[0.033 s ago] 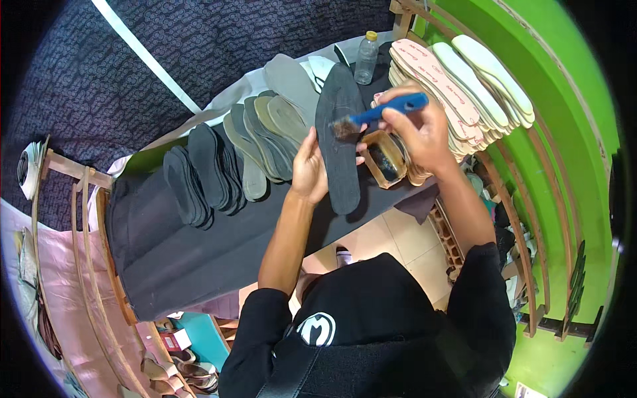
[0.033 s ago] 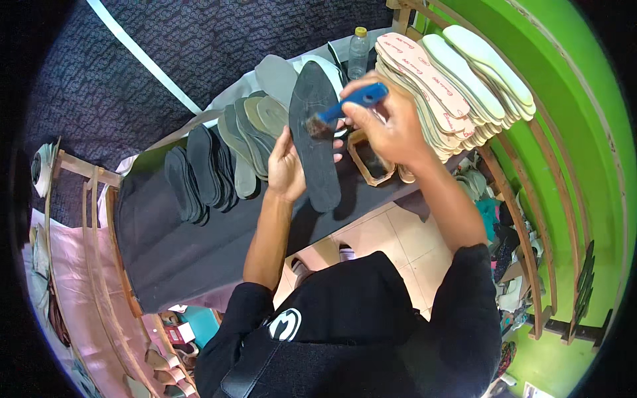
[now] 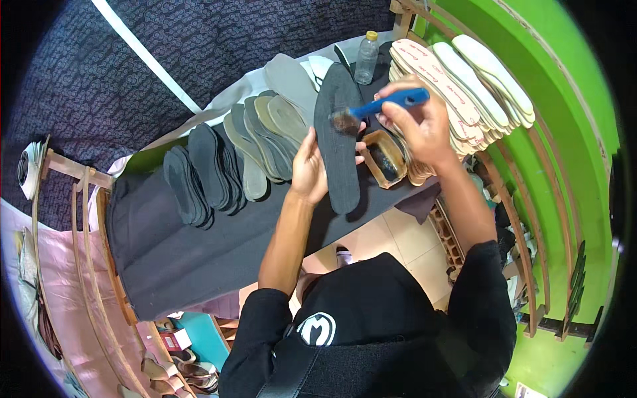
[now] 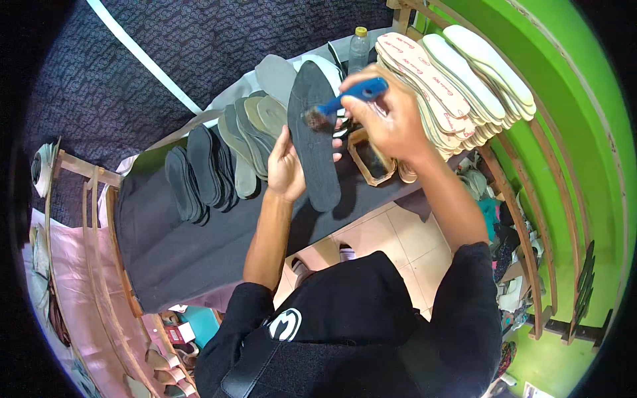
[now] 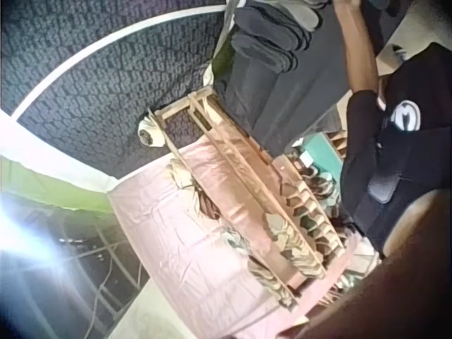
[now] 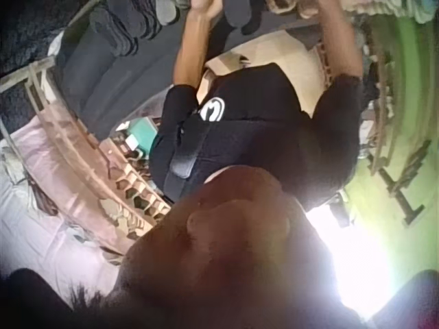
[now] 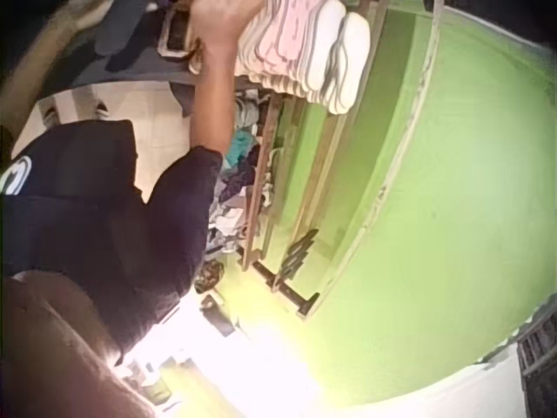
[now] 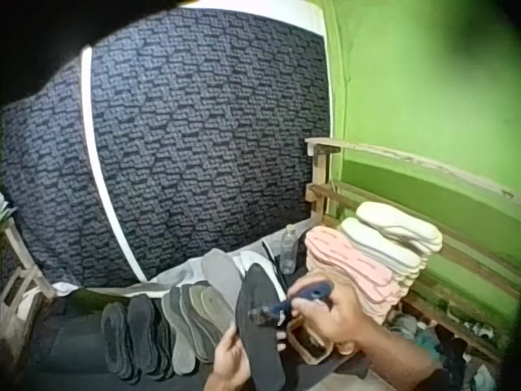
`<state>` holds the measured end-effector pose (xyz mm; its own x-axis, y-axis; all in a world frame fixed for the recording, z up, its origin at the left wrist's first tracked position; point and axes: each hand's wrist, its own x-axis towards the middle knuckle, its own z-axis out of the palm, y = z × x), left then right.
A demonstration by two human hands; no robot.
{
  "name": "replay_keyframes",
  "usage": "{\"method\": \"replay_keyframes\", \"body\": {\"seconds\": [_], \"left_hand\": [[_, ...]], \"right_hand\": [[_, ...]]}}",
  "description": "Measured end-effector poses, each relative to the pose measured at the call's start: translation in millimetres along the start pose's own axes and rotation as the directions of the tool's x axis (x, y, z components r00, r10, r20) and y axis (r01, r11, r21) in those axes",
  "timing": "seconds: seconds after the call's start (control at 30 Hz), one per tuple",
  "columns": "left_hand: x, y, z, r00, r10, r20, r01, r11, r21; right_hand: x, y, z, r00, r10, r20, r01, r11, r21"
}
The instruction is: Apply adhesive to shoe insoles using a brush.
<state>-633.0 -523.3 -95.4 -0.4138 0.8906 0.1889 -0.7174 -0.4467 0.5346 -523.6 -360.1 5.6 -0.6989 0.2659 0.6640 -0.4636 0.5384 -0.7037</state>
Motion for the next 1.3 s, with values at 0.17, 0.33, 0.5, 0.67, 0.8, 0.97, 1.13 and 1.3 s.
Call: {"method": "replay_keyframes", "body": {"seconds": [0.17,0.33,0.5,0.67,0.8,0.97,1.13,1.3], "left_hand": [[-3,3,-3,0.999,0.023,0.031,-0.024,1.000,0.014],[-7,10,7,0.998,0.055,0.004,-0.054,0.985,-0.162],[-2,17,-10,0.997,0.070,-0.029,-0.072,0.996,-0.058],[-4,19,2,0.998,0.065,-0.005,-0.065,0.998,0.005],[-4,10,-2,1.000,-0.014,-0.004,0.014,1.000,0.027],[-6,9,1,1.000,0.007,-0.030,-0.005,0.997,0.077],[-8,12,0,0.999,0.037,0.009,-0.038,0.998,0.055],[3,24,-1,0.999,0.036,-0.016,-0.037,0.996,-0.078]], "right_hand": [[26,-17,-1,0.881,-0.465,0.081,0.465,0.825,-0.322],[-5,-9,18,0.729,-0.542,0.418,0.681,0.633,-0.368],[-49,-7,26,0.715,-0.488,0.500,0.643,0.740,-0.198],[-30,-14,10,0.914,-0.244,0.325,0.284,0.956,-0.081],[6,-3,-1,0.966,-0.152,0.210,0.167,0.984,-0.056],[35,-12,-9,0.919,-0.380,0.102,0.394,0.884,-0.252],[19,-4,4,0.777,-0.579,0.248,0.630,0.712,-0.310],[-28,-1,21,0.694,-0.549,0.466,0.704,0.652,-0.280]]}}
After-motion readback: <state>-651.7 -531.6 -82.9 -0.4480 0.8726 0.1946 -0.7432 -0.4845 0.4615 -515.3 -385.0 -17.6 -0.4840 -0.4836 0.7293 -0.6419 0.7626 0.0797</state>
